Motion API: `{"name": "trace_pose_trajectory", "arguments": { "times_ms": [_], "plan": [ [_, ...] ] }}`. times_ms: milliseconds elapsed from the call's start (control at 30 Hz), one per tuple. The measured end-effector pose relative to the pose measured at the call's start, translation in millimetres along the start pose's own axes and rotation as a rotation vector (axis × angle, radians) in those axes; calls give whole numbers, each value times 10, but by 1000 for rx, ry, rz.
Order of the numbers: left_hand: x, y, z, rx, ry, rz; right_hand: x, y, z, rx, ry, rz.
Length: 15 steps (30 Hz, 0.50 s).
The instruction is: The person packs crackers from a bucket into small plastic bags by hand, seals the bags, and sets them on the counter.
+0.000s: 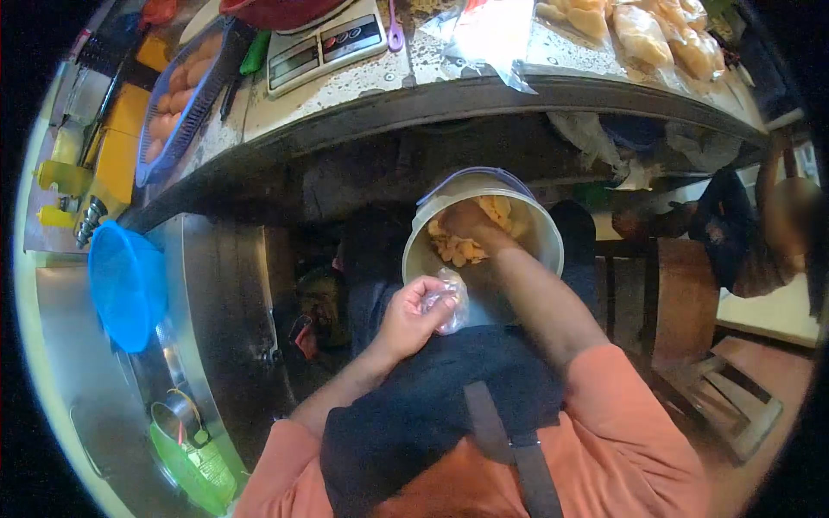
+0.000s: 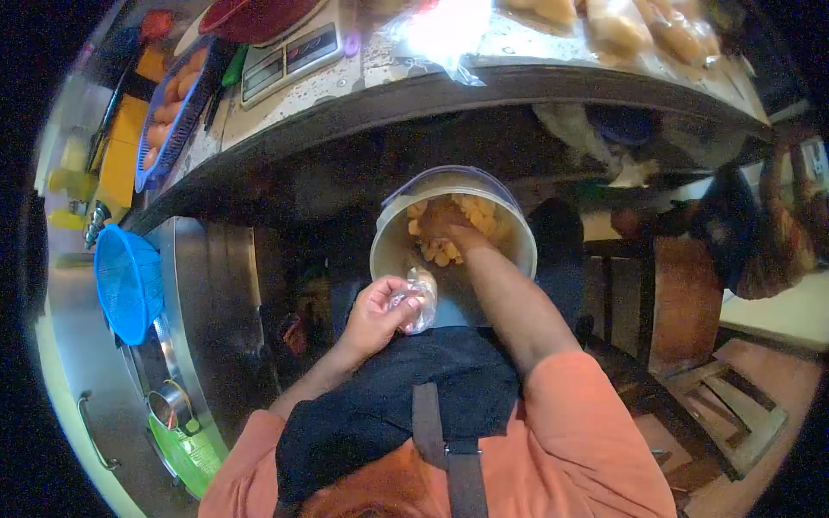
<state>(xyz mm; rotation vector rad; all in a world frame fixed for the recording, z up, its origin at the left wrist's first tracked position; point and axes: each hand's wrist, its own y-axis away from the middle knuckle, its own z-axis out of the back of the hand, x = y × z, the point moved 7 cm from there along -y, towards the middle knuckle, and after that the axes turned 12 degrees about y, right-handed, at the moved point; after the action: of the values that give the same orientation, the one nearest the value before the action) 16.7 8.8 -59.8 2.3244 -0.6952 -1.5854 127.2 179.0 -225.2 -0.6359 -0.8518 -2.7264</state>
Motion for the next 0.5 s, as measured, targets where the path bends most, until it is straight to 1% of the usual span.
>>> {"name": "trace_pose_trajectory", "arguments": {
  "times_ms": [133, 200, 233, 267, 333, 400, 433, 467, 500],
  "plan": [
    [6, -35, 7, -3, -1, -17, 136, 575, 568, 19, -244, -49],
    [18, -57, 19, -13, -1, -90, 168, 898, 775, 85, -344, -9],
    [14, -63, 28, -21, -1, -127, 226, 1151, 933, 108, -533, 50],
    [8, -60, 21, -11, 11, -118, 325, 1448, 1107, 132, -723, 111],
    [-35, -22, 14, 4, 35, -97, 610, 2078, 1603, -57, -909, 250],
    [-50, 11, -10, 8, 41, -62, 999, 2799, 2145, -253, -758, 520],
    [-40, 24, -30, 16, 43, -42, 1219, 3087, 2297, -272, -939, 768],
    [-33, 17, -31, 18, 28, -19, 1399, 3338, 2436, -268, -992, 1108],
    [-25, 17, -22, 21, 11, 3, 1480, 3467, 2477, -213, -966, 1276]
  ]
}}
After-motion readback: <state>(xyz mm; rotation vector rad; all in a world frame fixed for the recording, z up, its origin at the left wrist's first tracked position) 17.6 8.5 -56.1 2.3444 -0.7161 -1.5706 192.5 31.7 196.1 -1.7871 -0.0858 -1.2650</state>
